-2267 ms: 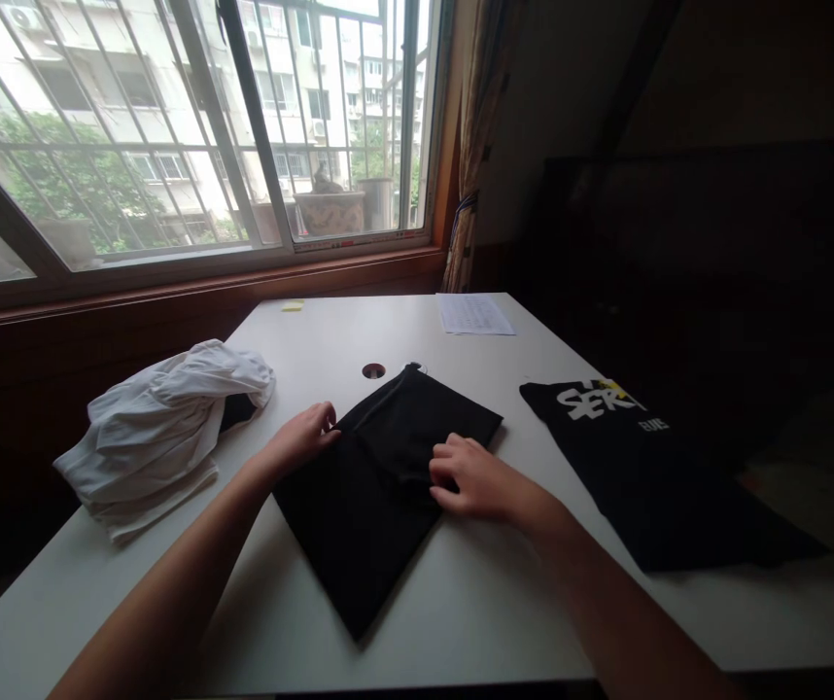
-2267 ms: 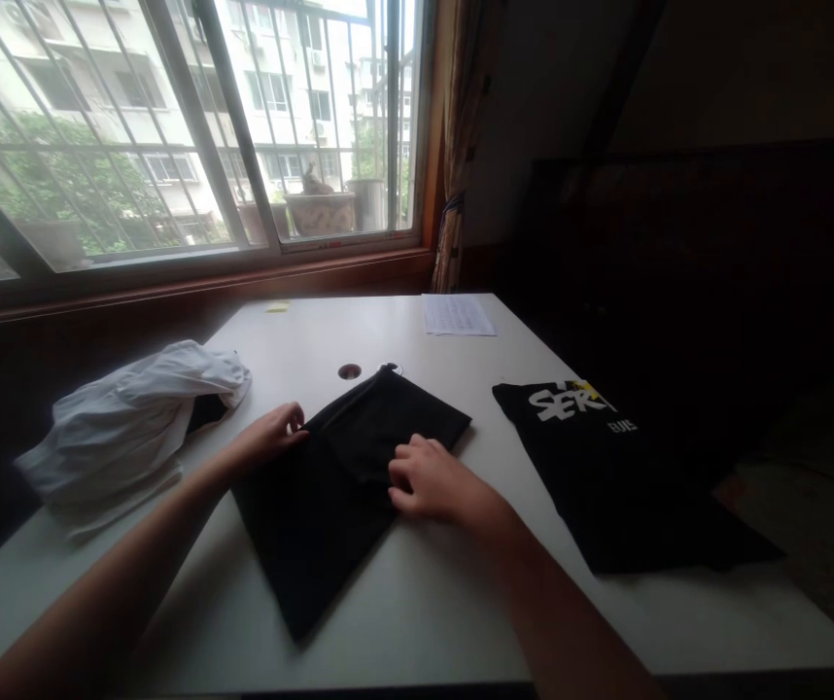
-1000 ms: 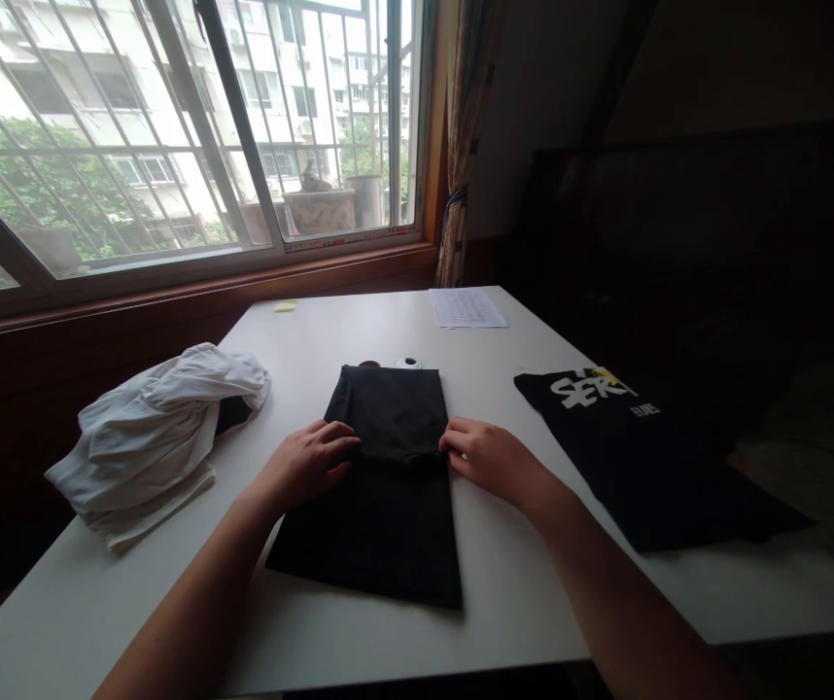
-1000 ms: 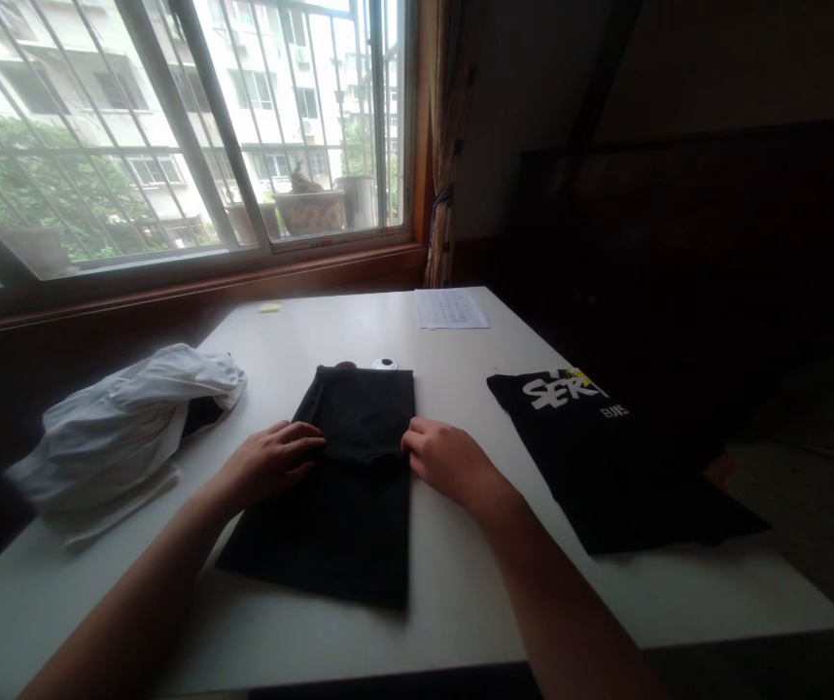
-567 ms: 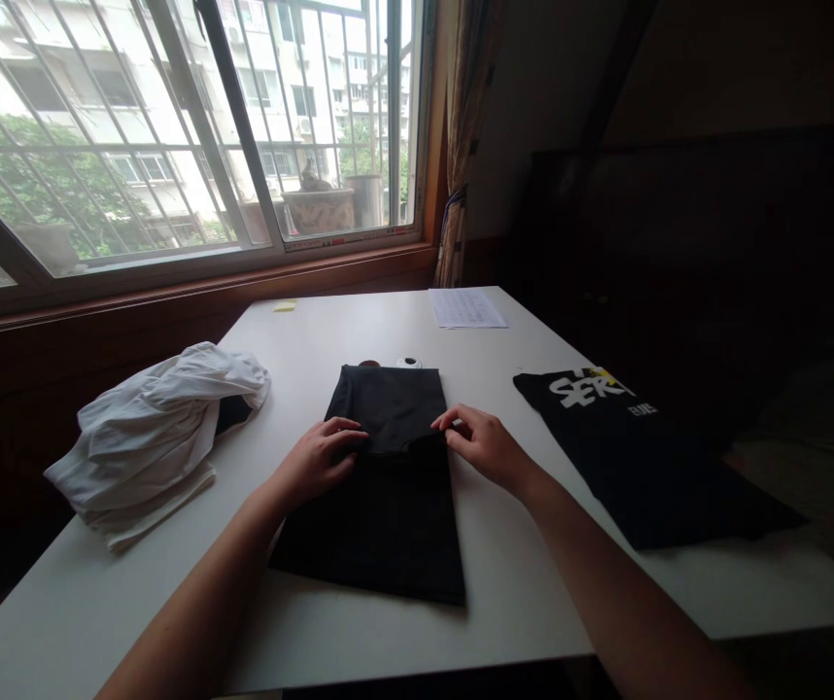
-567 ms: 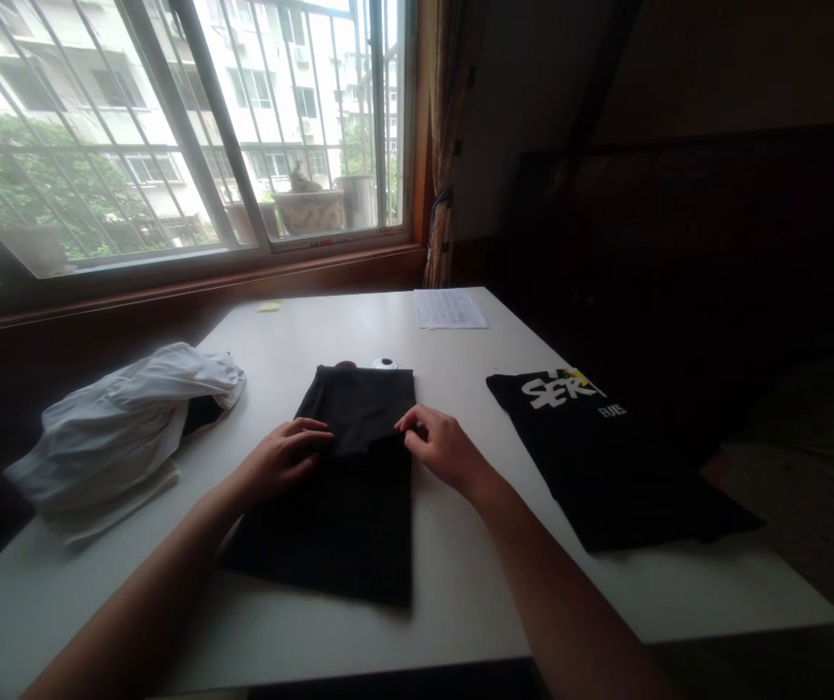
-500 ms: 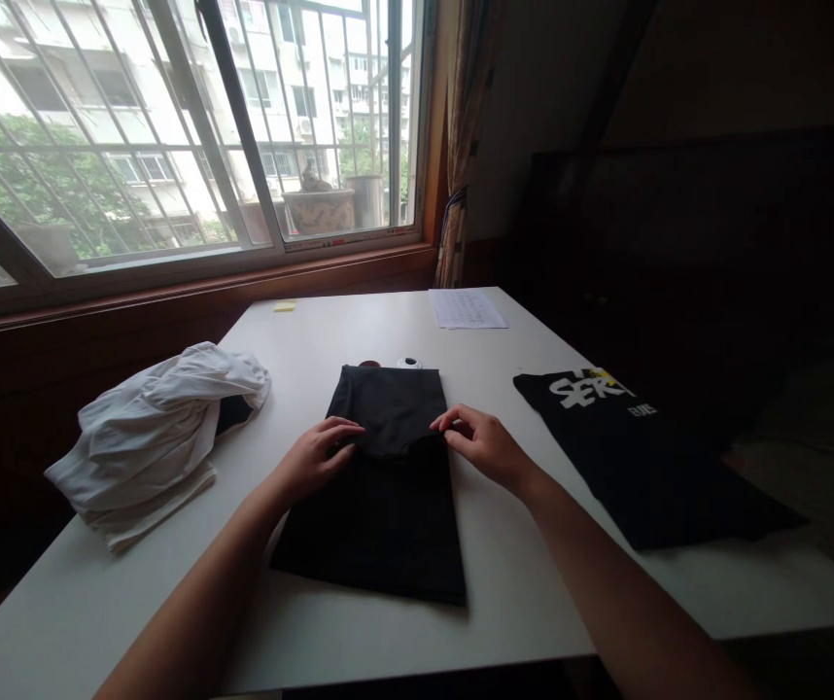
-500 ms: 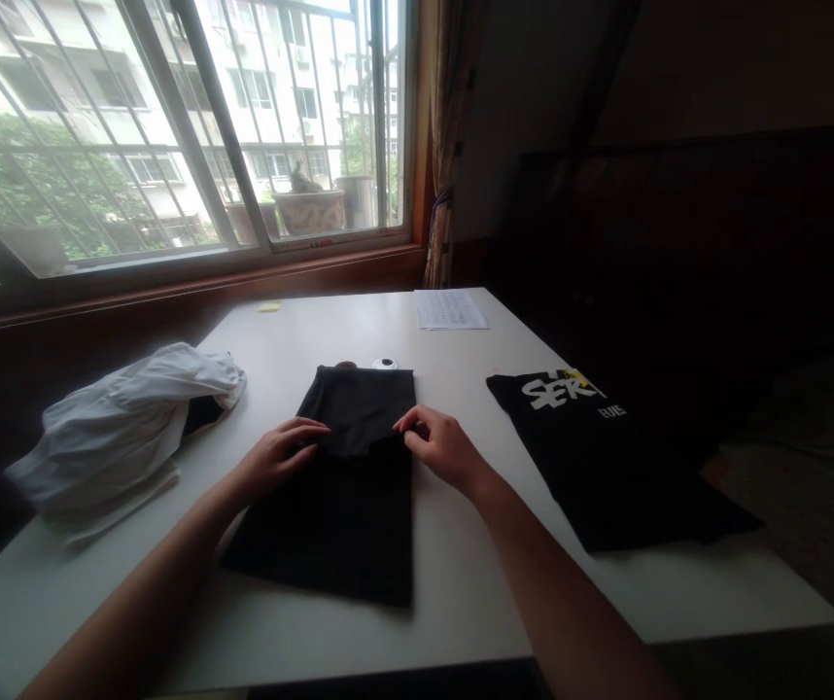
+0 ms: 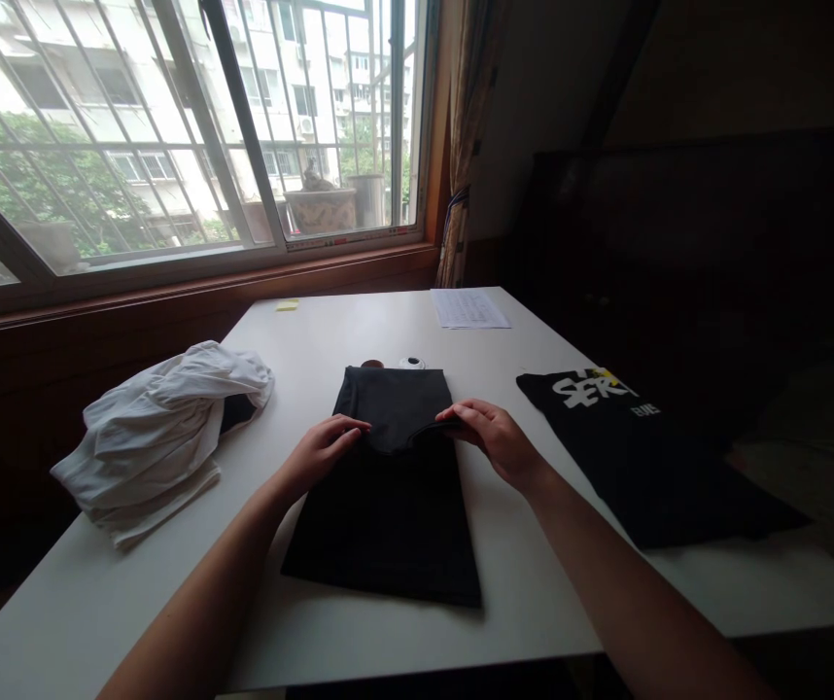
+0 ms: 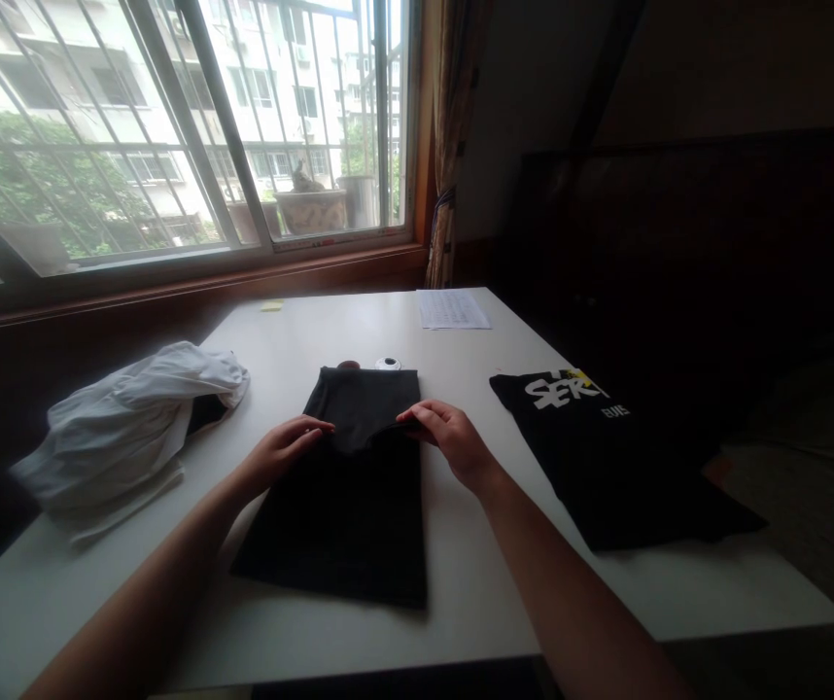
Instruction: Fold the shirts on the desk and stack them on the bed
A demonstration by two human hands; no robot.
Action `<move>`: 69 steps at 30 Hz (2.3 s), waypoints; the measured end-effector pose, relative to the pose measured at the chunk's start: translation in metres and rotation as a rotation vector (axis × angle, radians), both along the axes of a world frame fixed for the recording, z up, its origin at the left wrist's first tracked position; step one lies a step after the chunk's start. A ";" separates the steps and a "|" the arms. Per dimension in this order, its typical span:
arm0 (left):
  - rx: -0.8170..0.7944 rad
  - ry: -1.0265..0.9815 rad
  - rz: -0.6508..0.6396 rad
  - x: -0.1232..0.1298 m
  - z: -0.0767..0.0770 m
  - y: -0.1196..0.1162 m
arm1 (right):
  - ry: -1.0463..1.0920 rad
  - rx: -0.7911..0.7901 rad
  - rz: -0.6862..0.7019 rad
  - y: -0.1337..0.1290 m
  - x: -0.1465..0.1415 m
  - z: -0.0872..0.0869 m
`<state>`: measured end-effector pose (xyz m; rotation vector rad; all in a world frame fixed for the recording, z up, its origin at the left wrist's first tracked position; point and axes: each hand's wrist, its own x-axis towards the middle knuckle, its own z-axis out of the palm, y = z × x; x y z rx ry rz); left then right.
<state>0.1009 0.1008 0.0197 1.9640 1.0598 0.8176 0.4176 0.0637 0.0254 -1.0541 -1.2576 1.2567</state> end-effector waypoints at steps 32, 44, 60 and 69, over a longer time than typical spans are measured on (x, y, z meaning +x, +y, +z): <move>-0.283 0.059 0.093 -0.046 0.022 -0.097 | -0.297 -0.133 0.286 -0.109 -0.008 0.006; -0.127 0.070 0.119 -0.050 -0.003 -0.097 | -0.507 0.044 0.245 -0.120 -0.016 0.002; 0.031 0.142 0.028 -0.051 -0.012 -0.099 | -0.481 0.012 0.370 -0.119 -0.007 -0.008; 0.427 0.346 0.026 -0.052 -0.033 -0.098 | -0.637 0.206 0.476 -0.123 0.000 -0.014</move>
